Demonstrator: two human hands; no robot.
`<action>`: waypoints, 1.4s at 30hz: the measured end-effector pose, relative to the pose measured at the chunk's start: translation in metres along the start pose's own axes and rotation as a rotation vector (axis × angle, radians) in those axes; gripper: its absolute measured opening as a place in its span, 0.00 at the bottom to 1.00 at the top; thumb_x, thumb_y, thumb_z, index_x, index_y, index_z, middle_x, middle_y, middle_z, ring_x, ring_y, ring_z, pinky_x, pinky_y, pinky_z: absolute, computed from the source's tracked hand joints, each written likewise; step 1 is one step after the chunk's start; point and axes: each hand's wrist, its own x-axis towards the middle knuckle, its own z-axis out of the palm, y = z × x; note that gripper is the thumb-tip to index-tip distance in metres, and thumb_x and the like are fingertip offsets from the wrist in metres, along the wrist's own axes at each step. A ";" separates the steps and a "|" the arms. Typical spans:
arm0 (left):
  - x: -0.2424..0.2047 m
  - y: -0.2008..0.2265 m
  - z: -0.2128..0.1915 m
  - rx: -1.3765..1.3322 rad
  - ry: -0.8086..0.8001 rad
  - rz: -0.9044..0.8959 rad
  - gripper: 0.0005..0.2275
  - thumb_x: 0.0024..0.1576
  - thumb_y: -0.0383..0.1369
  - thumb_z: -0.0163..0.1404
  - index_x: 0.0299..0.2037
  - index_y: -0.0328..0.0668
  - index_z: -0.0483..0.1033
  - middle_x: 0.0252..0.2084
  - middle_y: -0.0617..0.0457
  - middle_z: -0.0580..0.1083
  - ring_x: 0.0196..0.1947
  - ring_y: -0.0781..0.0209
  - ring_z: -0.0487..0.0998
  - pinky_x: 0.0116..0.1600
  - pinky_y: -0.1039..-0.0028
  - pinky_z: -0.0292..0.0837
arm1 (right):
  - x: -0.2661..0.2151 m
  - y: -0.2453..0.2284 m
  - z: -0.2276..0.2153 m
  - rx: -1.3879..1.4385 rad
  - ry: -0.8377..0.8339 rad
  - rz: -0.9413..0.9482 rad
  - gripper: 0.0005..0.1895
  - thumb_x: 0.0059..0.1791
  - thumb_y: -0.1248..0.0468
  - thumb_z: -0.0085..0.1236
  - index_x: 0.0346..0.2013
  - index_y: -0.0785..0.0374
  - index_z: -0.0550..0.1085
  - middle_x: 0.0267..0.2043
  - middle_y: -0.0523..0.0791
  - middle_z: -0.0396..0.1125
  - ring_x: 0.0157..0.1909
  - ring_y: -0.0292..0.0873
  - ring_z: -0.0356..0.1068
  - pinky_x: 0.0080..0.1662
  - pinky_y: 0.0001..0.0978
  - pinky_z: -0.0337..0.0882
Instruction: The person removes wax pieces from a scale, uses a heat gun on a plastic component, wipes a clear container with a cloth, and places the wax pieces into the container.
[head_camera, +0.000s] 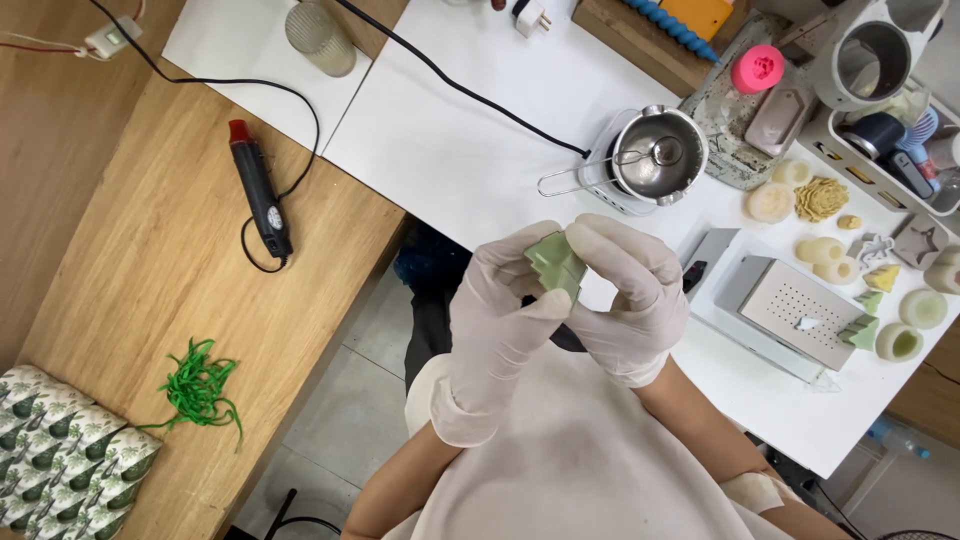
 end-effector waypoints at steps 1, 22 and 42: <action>0.004 -0.005 -0.010 -0.004 -0.001 0.005 0.26 0.56 0.25 0.61 0.64 0.26 0.67 0.59 0.47 0.75 0.59 0.59 0.74 0.67 0.69 0.70 | 0.004 0.000 0.007 -0.002 -0.002 -0.005 0.36 0.40 0.74 0.77 0.60 0.61 0.72 0.59 0.51 0.68 0.57 0.43 0.72 0.55 0.30 0.75; 0.076 0.068 -0.115 -0.745 -0.112 -0.285 0.32 0.66 0.56 0.37 0.76 0.48 0.57 0.65 0.45 0.64 0.65 0.52 0.64 0.74 0.58 0.55 | 0.089 -0.015 0.107 -0.600 -0.313 -0.043 0.36 0.47 0.63 0.72 0.69 0.53 0.70 0.55 0.45 0.71 0.51 0.47 0.71 0.52 0.34 0.71; 0.080 0.066 -0.137 -0.326 0.048 -0.164 0.23 0.67 0.39 0.39 0.74 0.52 0.56 0.57 0.47 0.74 0.56 0.52 0.77 0.60 0.58 0.73 | 0.065 0.038 0.121 0.777 0.084 0.666 0.29 0.62 0.56 0.54 0.72 0.74 0.67 0.46 0.48 0.71 0.45 0.36 0.69 0.52 0.26 0.71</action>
